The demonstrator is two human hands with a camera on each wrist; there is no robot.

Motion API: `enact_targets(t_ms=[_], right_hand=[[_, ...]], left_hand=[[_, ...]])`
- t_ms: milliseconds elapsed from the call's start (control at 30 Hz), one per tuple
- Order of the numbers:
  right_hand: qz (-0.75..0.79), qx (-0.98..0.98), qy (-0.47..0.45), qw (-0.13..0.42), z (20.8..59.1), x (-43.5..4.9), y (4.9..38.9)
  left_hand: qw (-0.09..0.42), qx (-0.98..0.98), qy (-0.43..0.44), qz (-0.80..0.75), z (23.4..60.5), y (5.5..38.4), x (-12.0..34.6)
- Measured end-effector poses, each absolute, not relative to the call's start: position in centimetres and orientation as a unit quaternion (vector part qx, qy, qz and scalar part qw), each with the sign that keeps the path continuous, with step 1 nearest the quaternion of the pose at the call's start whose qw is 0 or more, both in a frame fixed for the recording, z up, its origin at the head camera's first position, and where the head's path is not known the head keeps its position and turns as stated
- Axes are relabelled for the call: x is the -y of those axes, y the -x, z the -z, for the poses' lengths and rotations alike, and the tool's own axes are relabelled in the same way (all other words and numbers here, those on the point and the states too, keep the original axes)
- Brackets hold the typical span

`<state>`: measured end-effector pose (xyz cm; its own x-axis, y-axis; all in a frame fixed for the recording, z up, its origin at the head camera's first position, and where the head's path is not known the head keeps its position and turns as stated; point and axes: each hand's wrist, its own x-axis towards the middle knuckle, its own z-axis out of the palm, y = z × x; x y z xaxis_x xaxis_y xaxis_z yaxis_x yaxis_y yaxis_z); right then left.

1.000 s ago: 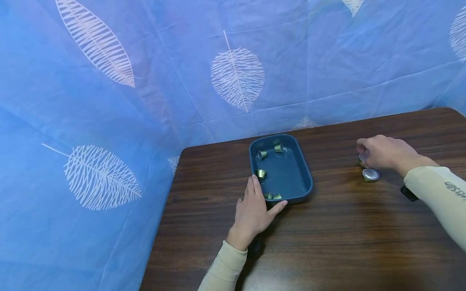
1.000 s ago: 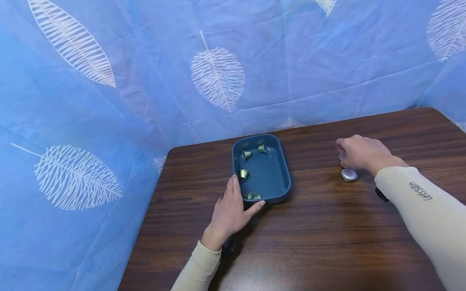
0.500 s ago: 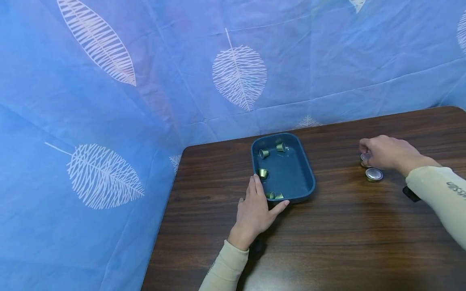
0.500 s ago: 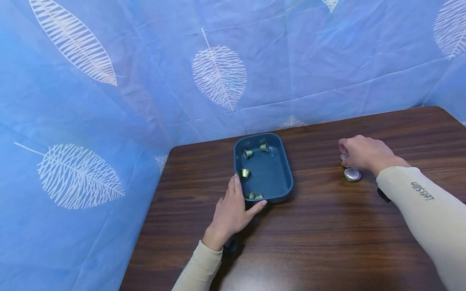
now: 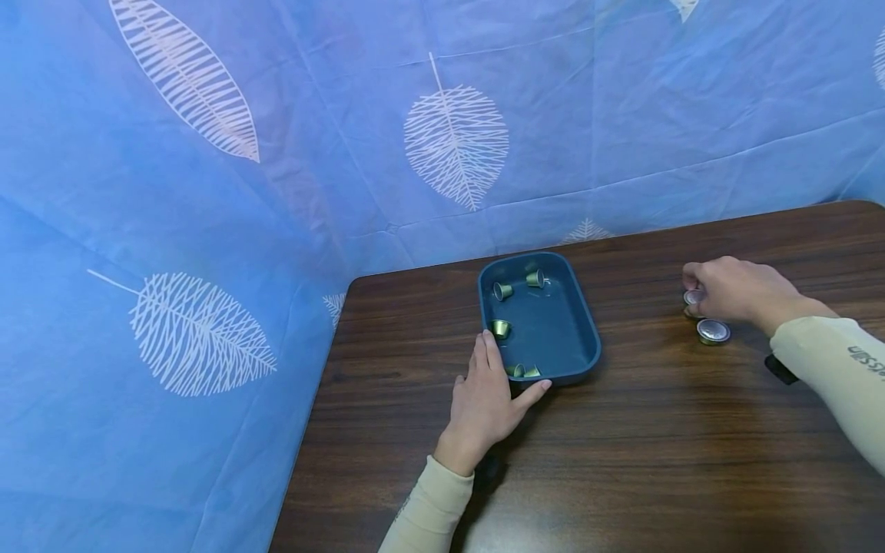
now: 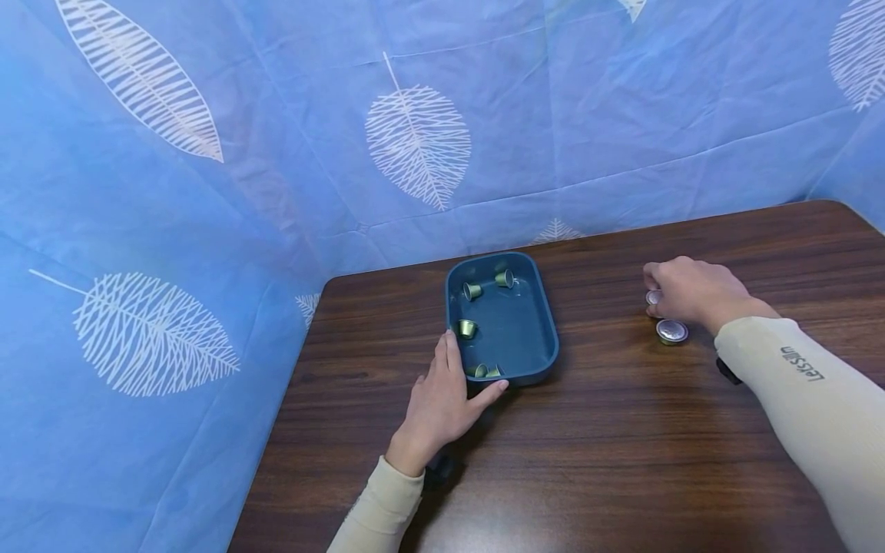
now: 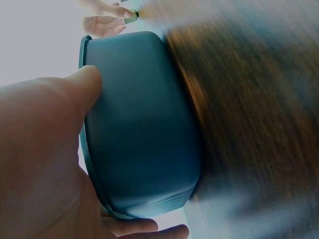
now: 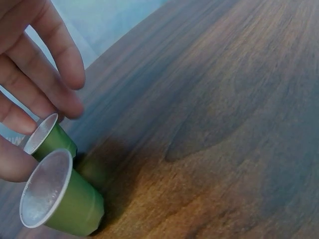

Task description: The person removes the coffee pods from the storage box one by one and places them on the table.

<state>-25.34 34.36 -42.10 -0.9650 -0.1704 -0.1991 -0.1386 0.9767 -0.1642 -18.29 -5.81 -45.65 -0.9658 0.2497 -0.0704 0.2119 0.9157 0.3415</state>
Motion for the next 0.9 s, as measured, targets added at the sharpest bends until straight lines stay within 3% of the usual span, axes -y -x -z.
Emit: enact_targets(t_ms=[567,900], right_hand=[[0.068,-0.991,0.079,0.086,40.4,-33.9,25.7],[0.05,-0.992,0.106,0.046,37.7,-29.7,26.4]], left_hand=[[0.053,-0.978,-0.118,-0.166,45.6,18.2,5.8],[0.055,-0.977,-0.118,-0.171,45.7,18.4,5.9]])
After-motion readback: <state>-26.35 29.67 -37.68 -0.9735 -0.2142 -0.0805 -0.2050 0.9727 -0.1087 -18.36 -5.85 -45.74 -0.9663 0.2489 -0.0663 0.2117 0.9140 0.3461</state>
